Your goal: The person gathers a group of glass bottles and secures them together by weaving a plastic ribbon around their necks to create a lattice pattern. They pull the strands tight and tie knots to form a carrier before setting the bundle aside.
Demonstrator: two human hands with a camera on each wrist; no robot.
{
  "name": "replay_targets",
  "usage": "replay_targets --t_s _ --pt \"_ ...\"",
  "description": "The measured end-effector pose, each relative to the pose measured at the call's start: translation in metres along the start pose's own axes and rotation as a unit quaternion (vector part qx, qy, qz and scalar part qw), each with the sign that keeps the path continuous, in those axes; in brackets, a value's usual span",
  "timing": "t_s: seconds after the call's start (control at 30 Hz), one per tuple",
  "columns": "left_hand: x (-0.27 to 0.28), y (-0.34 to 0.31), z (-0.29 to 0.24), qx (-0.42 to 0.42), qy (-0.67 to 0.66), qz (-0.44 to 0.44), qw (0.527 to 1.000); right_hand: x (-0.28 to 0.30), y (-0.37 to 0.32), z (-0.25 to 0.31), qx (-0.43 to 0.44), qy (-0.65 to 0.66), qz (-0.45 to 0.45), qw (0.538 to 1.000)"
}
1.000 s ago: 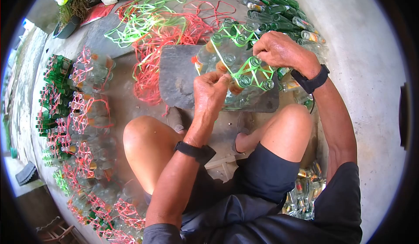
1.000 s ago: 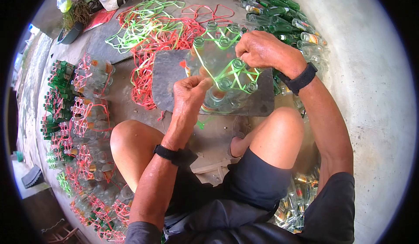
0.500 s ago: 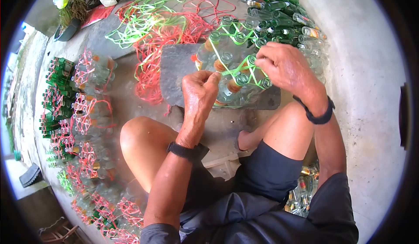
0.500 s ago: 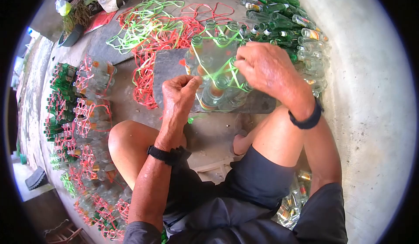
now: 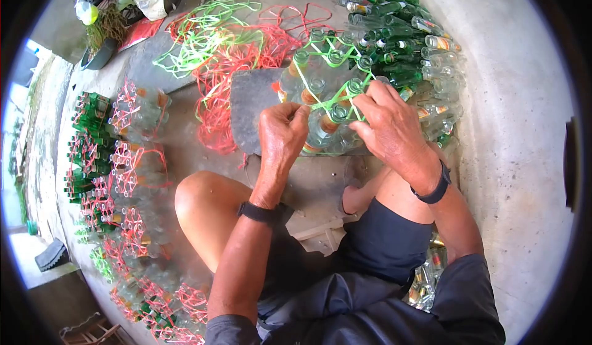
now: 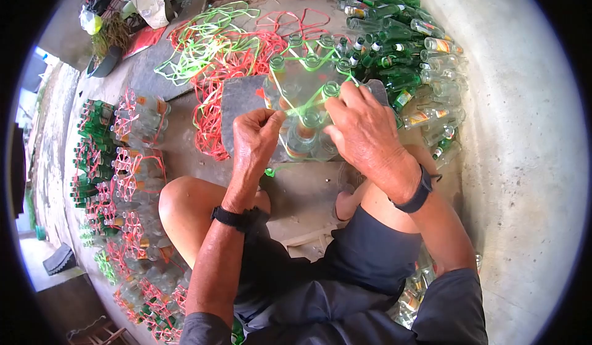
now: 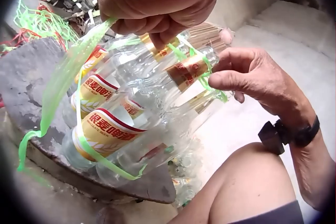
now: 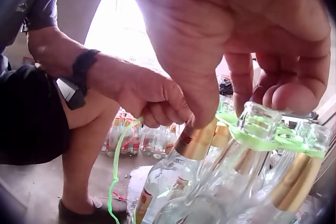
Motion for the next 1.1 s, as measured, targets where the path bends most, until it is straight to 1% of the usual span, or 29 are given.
replay_targets --t_s 0.07,0.13,0.17,0.2,0.23,0.27,0.33,0.37,0.43,0.5,0.57,0.63,0.73,0.77,0.83,0.93,1.1 --pt "-0.001 0.002 0.003 -0.005 0.007 -0.005 1.000 0.000 -0.005 -0.007 -0.009 -0.022 0.017 1.000" --pt "-0.002 0.005 -0.004 -0.050 -0.004 -0.028 0.998 0.000 -0.009 -0.012 -0.019 -0.025 0.024 0.999" --pt "-0.002 0.004 -0.005 -0.050 -0.004 -0.027 0.998 -0.001 -0.010 -0.015 -0.028 -0.028 0.032 0.999" --pt "0.000 0.003 -0.016 -0.043 0.049 -0.029 0.997 0.002 -0.010 -0.017 -0.028 -0.029 0.031 0.999" --pt "0.001 0.002 -0.023 -0.035 0.102 -0.032 0.994 0.002 -0.011 -0.018 -0.031 -0.025 0.049 0.998" --pt "0.002 0.003 -0.021 -0.036 0.103 -0.032 0.993 0.001 -0.012 -0.018 -0.034 -0.021 0.067 0.997" --pt "0.000 0.006 -0.020 -0.074 0.114 -0.040 0.990 -0.003 -0.013 -0.024 -0.033 -0.015 0.075 0.997" --pt "0.001 0.008 -0.018 -0.074 0.116 -0.040 0.990 -0.006 -0.014 -0.025 -0.034 -0.012 0.085 0.996" --pt "0.000 0.011 -0.019 -0.096 0.122 -0.021 0.988 -0.004 -0.013 -0.025 -0.034 -0.012 0.086 0.996" --pt "0.001 0.012 -0.018 -0.090 0.118 -0.009 0.989 -0.005 -0.013 -0.025 -0.036 -0.011 0.087 0.996" --pt "0.002 0.013 -0.016 -0.083 0.113 0.005 0.990 -0.010 -0.015 -0.028 -0.035 0.032 0.089 0.995" --pt "0.003 0.014 -0.016 -0.101 0.109 0.036 0.988 -0.013 -0.015 -0.029 -0.029 0.037 0.092 0.995" --pt "0.004 0.017 -0.017 -0.089 0.086 0.053 0.991 -0.014 -0.016 -0.029 -0.019 0.042 0.086 0.995" --pt "0.004 0.018 -0.017 -0.089 0.087 0.054 0.991 -0.014 -0.016 -0.029 -0.016 0.042 0.078 0.996" --pt "0.005 0.020 -0.011 -0.050 0.111 0.046 0.992 -0.013 -0.015 -0.029 -0.006 0.036 0.078 0.996" --pt "0.006 0.019 -0.013 -0.036 0.112 0.055 0.992 -0.011 -0.012 -0.029 0.011 0.033 0.079 0.996" --pt "0.006 0.019 -0.011 -0.041 0.101 0.058 0.992 -0.010 -0.011 -0.030 0.023 0.041 0.084 0.995"
Point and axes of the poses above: each hand's wrist, its own y-axis towards the middle knuckle, its own x-axis out of the back of the hand, z = x × y, the point moved 6 cm from there along y, towards the middle knuckle, and after that the axes turned 4 degrees about -y, right-handed, at the moved point
